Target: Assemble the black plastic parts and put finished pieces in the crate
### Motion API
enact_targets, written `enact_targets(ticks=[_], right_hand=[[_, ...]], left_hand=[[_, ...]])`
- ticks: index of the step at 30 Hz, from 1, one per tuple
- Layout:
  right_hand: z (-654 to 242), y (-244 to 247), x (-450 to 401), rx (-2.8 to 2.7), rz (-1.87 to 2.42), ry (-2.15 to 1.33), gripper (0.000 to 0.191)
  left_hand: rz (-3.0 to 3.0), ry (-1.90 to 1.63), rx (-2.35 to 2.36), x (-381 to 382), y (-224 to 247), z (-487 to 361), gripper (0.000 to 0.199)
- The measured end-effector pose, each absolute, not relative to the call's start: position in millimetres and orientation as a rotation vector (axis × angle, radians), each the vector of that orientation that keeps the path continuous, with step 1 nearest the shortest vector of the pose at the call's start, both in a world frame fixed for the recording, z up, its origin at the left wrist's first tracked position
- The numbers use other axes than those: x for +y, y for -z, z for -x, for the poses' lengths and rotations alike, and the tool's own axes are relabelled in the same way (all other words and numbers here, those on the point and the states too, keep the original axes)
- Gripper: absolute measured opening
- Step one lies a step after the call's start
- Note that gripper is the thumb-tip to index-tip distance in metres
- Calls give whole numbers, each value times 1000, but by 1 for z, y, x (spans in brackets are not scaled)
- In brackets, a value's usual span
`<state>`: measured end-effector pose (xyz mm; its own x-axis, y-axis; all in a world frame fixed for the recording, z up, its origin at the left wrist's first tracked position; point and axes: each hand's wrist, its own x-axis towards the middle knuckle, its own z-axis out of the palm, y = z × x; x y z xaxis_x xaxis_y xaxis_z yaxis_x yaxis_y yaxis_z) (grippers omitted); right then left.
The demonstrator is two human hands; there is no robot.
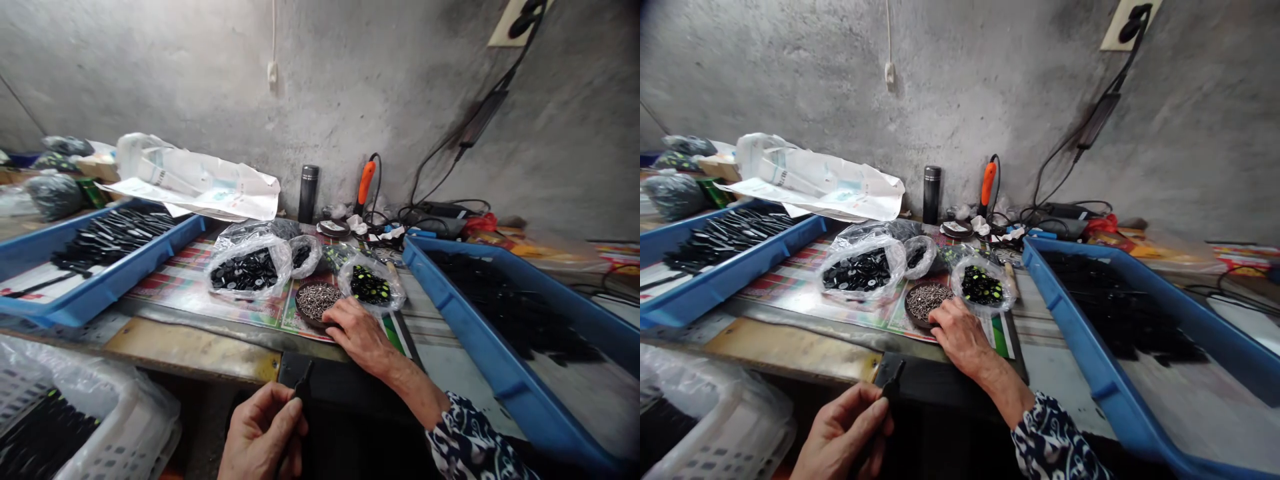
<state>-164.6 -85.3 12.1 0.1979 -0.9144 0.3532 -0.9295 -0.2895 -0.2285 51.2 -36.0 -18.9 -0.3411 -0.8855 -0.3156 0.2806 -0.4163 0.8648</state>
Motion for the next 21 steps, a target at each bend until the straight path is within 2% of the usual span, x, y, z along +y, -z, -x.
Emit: enact_targets(ticks=[7,10,17,21], right_hand=[[171,-11,-85,-1827,-2450,-973,19],[162,-15,-63,-1800,-2481,-1141,13],[116,-12,2,-1771,-2564,-1608,16],[103,-3,13,-1696,-2511,-1606,17]], left_hand=[[-1040,1887,-971,-33,19,-55,52],[-1020,1892,-974,-30,18,-58,50],[-1019,1891,-950,-22,15,-56,48],[-1005,1879,-988,-17,14,-53,47]])
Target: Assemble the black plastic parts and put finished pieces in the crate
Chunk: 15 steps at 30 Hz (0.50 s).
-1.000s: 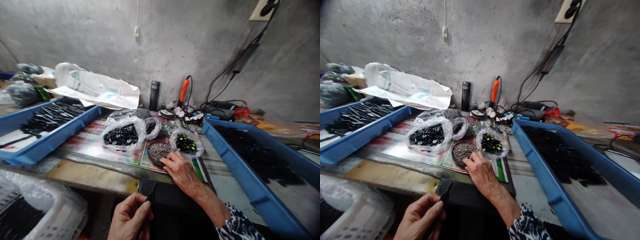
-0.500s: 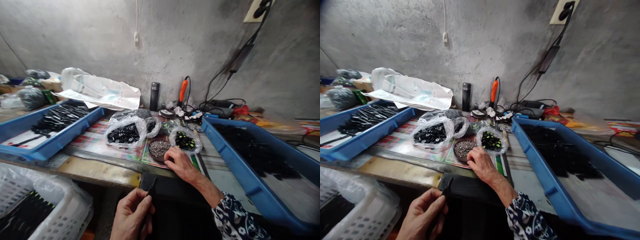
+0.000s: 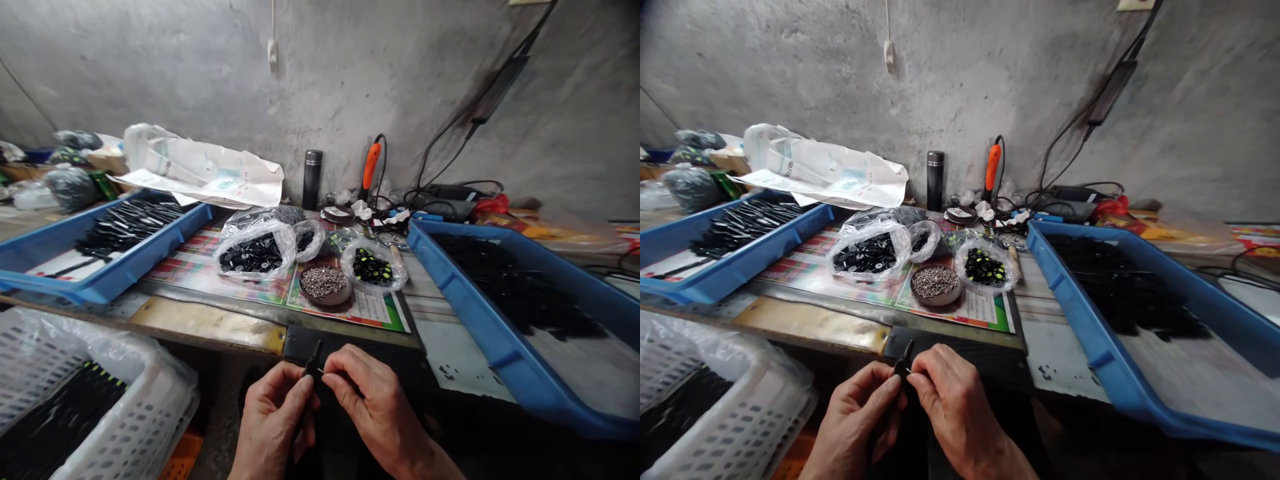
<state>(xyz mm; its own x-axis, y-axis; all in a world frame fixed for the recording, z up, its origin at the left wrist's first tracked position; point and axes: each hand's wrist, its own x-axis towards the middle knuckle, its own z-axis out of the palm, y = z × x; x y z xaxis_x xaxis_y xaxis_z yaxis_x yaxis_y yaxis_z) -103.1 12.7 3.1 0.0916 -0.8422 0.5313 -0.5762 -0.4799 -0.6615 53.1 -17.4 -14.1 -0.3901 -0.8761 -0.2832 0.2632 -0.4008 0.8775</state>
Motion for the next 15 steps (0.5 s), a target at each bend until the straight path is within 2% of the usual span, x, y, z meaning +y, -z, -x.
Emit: enact_targets(ticks=[11,15], right_hand=[[94,3,20,1501,2233,1414,22],[90,7,20,1481,1964,1489,20]], left_hand=[[-1007,1702,-1106,-13,27,-47,44],[-1011,1583,-1115,-8,28,-43,42]])
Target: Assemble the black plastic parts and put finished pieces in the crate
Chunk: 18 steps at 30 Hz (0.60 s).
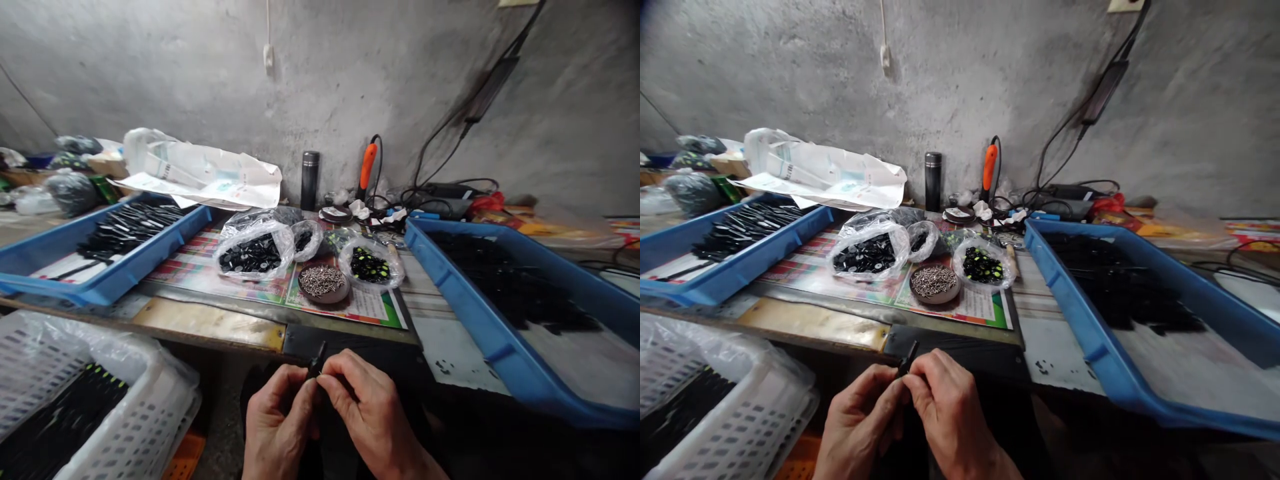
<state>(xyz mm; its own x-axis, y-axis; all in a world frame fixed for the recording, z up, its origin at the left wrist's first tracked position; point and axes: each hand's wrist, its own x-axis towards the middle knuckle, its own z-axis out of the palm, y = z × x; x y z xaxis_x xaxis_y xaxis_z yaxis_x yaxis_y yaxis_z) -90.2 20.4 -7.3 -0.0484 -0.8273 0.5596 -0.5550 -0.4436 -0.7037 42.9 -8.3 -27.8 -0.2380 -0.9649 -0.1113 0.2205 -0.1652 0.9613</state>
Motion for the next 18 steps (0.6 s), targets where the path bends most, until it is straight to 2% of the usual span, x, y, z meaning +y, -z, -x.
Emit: enact_targets(ticks=[3,6,9,14,18], right_hand=[[90,10,18,1341,1416,1445,16],[92,9,14,1168,1093,1322,34],[91,6,13,1185,1141,1224,30],[84,8,15,1373,1200,1403,25],[84,12,16,1342,1180,1371,27]], left_hand=[[-1031,1606,-1092,-3,16,-42,43],[-1011,1678,-1067,0,7,-42,45],[-994,1723,-1049,0,7,-41,46],[-987,1718,-1049,0,9,-39,46],[-973,1746,-1073,-1,9,-38,48]])
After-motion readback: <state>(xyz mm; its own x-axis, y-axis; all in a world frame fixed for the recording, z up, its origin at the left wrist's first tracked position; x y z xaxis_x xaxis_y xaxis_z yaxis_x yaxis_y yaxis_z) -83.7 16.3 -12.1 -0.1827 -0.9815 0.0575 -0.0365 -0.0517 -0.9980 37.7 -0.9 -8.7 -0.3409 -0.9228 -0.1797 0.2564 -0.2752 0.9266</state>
